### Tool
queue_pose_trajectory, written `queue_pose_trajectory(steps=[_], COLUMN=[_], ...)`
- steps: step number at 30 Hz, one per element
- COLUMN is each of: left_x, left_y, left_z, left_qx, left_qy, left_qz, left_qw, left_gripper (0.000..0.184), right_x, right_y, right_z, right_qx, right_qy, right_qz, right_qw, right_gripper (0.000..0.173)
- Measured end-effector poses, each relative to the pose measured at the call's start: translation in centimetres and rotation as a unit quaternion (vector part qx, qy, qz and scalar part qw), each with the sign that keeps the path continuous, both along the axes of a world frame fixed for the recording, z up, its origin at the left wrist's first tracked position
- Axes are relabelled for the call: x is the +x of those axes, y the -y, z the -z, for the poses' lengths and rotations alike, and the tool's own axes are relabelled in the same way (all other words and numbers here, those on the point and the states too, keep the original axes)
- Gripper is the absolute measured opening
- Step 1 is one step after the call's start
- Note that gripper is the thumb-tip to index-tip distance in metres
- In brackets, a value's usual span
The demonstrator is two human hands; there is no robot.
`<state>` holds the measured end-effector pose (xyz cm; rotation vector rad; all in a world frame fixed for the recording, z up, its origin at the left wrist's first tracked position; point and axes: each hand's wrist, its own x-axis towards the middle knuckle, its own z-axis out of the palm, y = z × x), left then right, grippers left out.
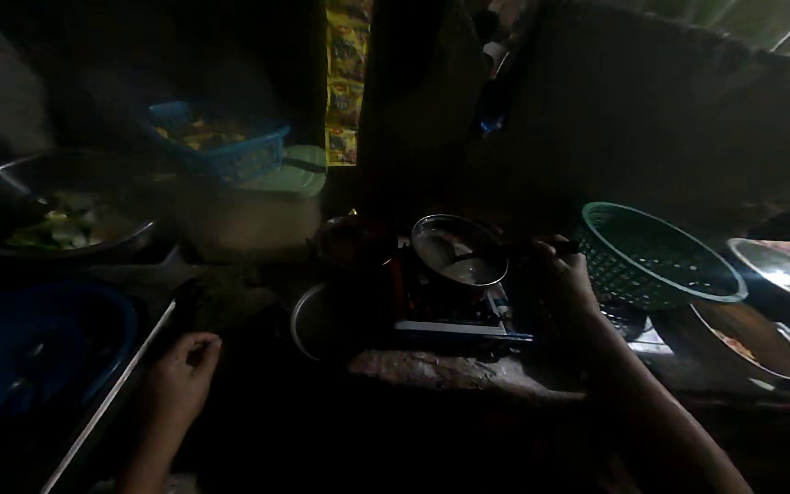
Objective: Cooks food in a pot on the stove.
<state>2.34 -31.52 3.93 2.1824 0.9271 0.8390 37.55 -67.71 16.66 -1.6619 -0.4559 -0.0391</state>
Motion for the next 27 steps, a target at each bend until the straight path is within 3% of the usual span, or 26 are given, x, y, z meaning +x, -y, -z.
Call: queue_pose_trajectory(steps=[4, 7, 20, 27], left_x=[-0.3, -0.3, -0.7, -1.9], left_y=[-0.3, -0.4, -0.4, -1.1], left_z=[0.2, 0.3, -0.3, -0.6], left_qx=[-0.002, 0.002, -0.011, -0.01], left_qy=[-0.007, -0.007, -0.006, 0.004], left_qz=[0.003, 0.008, 0.033, 0.035], left_qw=[1.0, 1.0, 0.999, 0.999], left_gripper=[0.022, 0.022, 0.023, 0.022], right_x=[1.5, 1.3, -4.1, -6.4], right_y=[2.0, 2.4, 0.5, -1.4], right_z=[0.1, -1.4, -7.9, -5.6], right_qx=[0.011, 0.004, 0.011, 0.027], right_qy=[-0.031, -0.031, 0.017, -0.025], right_qz=[0.02, 0.033, 0.004, -0.081], right_qw=[0.999, 0.999, 1.0, 0.996], right_gripper=[0.02, 0.018, 0.018, 0.024])
